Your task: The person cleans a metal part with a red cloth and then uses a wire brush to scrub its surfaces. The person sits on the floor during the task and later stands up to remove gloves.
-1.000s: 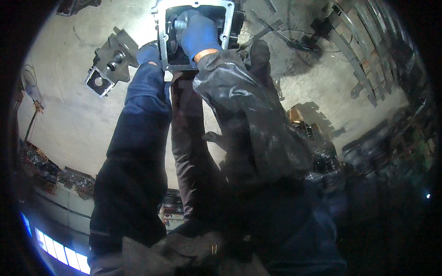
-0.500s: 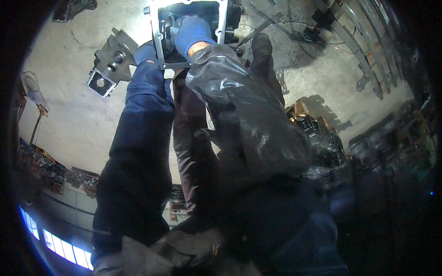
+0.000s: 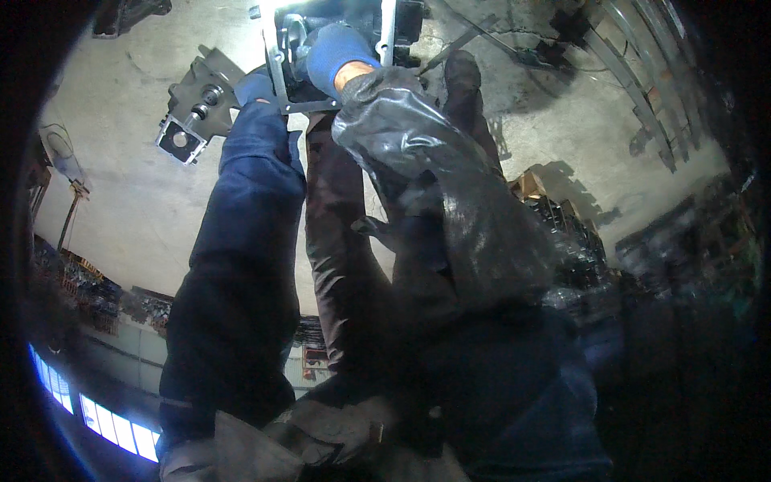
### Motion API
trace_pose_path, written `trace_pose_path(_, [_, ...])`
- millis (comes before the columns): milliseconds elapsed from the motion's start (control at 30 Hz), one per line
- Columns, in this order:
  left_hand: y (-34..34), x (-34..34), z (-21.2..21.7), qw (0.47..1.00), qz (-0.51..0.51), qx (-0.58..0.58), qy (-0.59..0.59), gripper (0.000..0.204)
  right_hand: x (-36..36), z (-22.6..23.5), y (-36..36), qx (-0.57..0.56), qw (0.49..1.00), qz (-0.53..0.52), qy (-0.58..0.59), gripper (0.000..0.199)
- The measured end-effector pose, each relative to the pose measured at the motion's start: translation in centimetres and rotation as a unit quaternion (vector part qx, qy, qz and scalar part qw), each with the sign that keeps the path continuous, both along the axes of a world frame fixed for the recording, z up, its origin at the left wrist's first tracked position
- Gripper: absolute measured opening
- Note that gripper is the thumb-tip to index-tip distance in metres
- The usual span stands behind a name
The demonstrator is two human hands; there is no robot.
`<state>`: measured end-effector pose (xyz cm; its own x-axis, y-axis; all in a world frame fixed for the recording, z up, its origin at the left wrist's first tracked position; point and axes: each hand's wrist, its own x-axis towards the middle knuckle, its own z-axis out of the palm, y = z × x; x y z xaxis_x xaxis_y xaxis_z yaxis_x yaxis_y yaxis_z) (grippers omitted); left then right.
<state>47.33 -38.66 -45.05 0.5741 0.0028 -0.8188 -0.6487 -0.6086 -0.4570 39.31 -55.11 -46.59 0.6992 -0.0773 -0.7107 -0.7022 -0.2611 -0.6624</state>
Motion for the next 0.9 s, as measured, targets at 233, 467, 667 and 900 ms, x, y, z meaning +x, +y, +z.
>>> trace_pose_path(233, [0.4, 0.8, 0.3, 0.984, 0.162, -0.012, -0.08, 0.03, 1.4, 4.1, -1.5, 0.06, 0.998, -0.005, 0.034, 0.038])
trace_pose_path(467, [-0.1, 1.1, 3.0, 0.994, 0.101, 0.01, -0.035, 0.03, 0.0, 3.1, 0.1, 0.158, 0.986, -0.054, 0.006, 0.037])
trace_pose_path(667, [1.7, 0.8, 1.9, 0.988, 0.128, -0.047, -0.065, 0.03, 1.6, 1.3, -0.6, -0.143, 0.927, 0.293, -0.185, 0.034])
trace_pose_path(900, [2.3, -0.1, -0.6, 0.994, 0.094, 0.003, -0.056, 0.034, 1.3, -0.4, -3.3, -0.037, 0.977, 0.188, -0.089, 0.031])
